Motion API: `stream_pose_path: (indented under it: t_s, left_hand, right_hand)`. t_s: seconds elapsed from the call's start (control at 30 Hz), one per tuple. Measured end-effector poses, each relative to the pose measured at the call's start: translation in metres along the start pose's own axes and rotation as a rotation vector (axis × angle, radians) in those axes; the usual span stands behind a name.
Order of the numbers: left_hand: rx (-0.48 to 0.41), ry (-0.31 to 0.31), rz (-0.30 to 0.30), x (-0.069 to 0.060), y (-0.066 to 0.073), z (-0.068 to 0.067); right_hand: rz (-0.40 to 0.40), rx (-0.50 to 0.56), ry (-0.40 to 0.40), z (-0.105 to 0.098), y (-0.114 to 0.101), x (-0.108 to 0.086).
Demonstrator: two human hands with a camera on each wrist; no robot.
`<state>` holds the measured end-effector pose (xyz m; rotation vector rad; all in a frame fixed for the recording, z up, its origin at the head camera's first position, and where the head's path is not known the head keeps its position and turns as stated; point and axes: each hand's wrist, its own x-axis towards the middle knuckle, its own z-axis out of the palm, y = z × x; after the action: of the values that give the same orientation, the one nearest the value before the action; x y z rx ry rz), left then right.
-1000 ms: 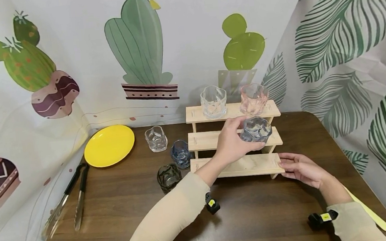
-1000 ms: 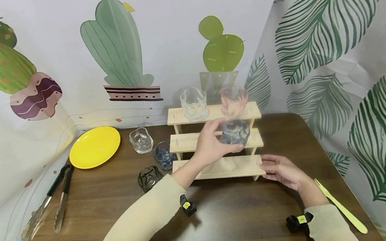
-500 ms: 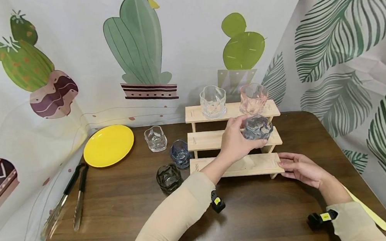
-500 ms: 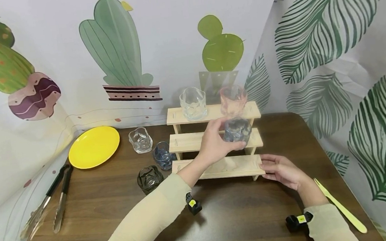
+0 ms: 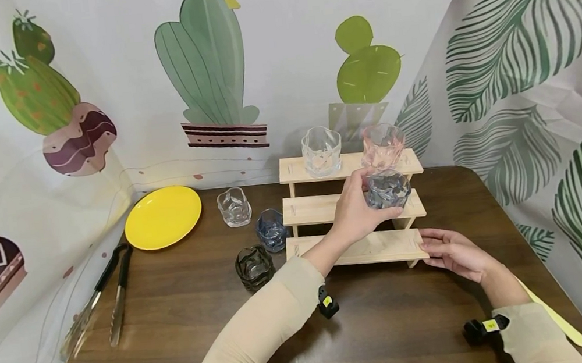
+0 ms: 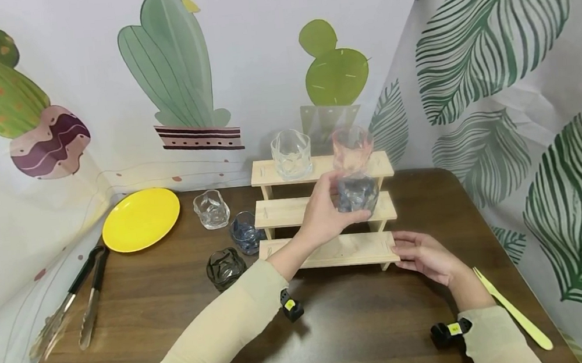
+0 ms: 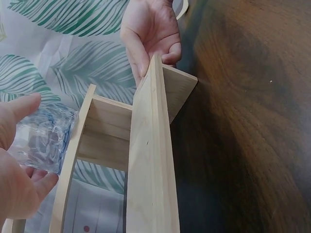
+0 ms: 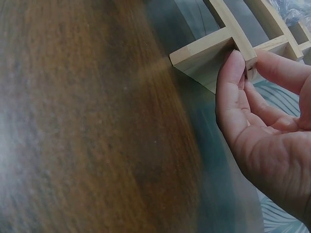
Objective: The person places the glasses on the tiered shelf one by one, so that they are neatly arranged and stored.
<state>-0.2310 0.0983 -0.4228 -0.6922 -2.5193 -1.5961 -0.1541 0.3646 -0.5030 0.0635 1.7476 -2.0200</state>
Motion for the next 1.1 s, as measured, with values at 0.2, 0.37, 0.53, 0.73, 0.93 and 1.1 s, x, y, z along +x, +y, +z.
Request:
stream_pose_path:
  t_s: [0.2,0.37,0.53,0.73,0.93,1.1]
  left_hand:
    - [-0.032,-0.042,-0.006,-0.008,-0.003,-0.008]
    - [-0.104,-0.053,-0.02,-0.019,-0.003,-0.025]
    - [-0.119,-0.054,0.046,-0.032,0.001,-0.052]
    - [-0.108,-0.033,0.124,-0.053,0.002,-0.09]
    - [-0.071,0.001,0.147,-0.078,-0.013,-0.128]
    - [-0.008,0.023,0.163,-0.101,-0.037,-0.158]
  right_hand:
    - [0.001,0.011,-0.004,0.0,0.001,0.0]
    - [-0.007,0.016,-0.021,0.0,0.0,-0.001]
    - [-0.015,0.016,-0.028,0.0,-0.001,-0.001]
    - [-0.018,0.023,-0.033,0.0,-0.002,0.0]
    - [-0.005,0.006,-0.017,-0.001,-0.001,0.001]
    - [-0.003,0.004,-0.018,-0.001,-0.001,0.001]
